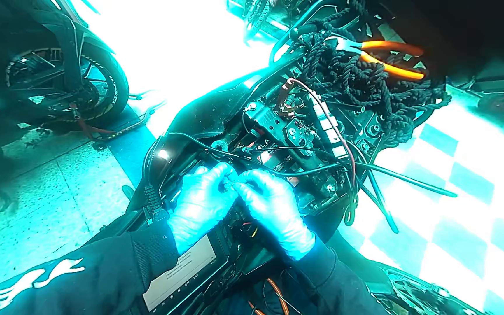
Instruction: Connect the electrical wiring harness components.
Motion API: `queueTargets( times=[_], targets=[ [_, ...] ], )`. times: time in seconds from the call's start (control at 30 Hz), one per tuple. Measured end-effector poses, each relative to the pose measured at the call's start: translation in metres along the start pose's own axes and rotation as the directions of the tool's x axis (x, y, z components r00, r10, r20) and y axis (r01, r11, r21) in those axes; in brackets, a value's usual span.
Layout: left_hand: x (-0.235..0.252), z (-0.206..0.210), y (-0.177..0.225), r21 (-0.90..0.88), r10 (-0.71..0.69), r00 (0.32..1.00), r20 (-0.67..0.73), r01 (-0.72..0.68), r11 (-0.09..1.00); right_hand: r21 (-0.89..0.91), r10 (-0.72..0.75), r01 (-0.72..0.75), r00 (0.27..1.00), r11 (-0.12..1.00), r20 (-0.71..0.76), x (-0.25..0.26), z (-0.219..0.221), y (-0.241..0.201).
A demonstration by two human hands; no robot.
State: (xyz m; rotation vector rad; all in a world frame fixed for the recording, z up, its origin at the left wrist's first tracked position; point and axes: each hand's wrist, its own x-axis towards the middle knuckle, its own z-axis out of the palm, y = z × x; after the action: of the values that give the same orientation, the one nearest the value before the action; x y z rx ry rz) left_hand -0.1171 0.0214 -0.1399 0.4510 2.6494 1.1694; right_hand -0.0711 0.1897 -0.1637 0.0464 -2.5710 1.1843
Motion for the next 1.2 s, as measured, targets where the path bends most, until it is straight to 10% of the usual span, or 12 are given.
queueTargets(
  times=[0.4,0.6,0.73,0.87,1.2],
  targets=[
    [-0.006,0.005,-0.02,0.233,0.453,0.861,-0.23,-0.403,0.885,-0.062,-0.022,0.022,1.0,0.998,0.0,0.0,-0.002,-0.004],
    [-0.009,0.005,-0.009,0.178,0.231,0.949,-0.217,-0.194,0.965,-0.099,-0.017,0.02,0.999,0.995,0.033,0.0,0.0,-0.006],
    [-0.006,-0.005,0.009,-0.163,-0.156,0.988,-0.011,0.152,0.975,-0.101,-0.017,0.022,0.999,0.995,0.044,-0.002,0.0,-0.005],
    [-0.002,-0.01,0.007,-0.368,-0.185,0.976,0.118,0.216,0.904,-0.128,-0.16,0.157,0.987,0.979,-0.015,-0.004,0.003,0.002],
    [0.005,-0.023,0.016,-0.247,-0.272,0.932,0.241,0.33,0.911,-0.187,-0.299,0.281,0.951,0.941,-0.076,-0.006,0.004,0.004]
  ],
)
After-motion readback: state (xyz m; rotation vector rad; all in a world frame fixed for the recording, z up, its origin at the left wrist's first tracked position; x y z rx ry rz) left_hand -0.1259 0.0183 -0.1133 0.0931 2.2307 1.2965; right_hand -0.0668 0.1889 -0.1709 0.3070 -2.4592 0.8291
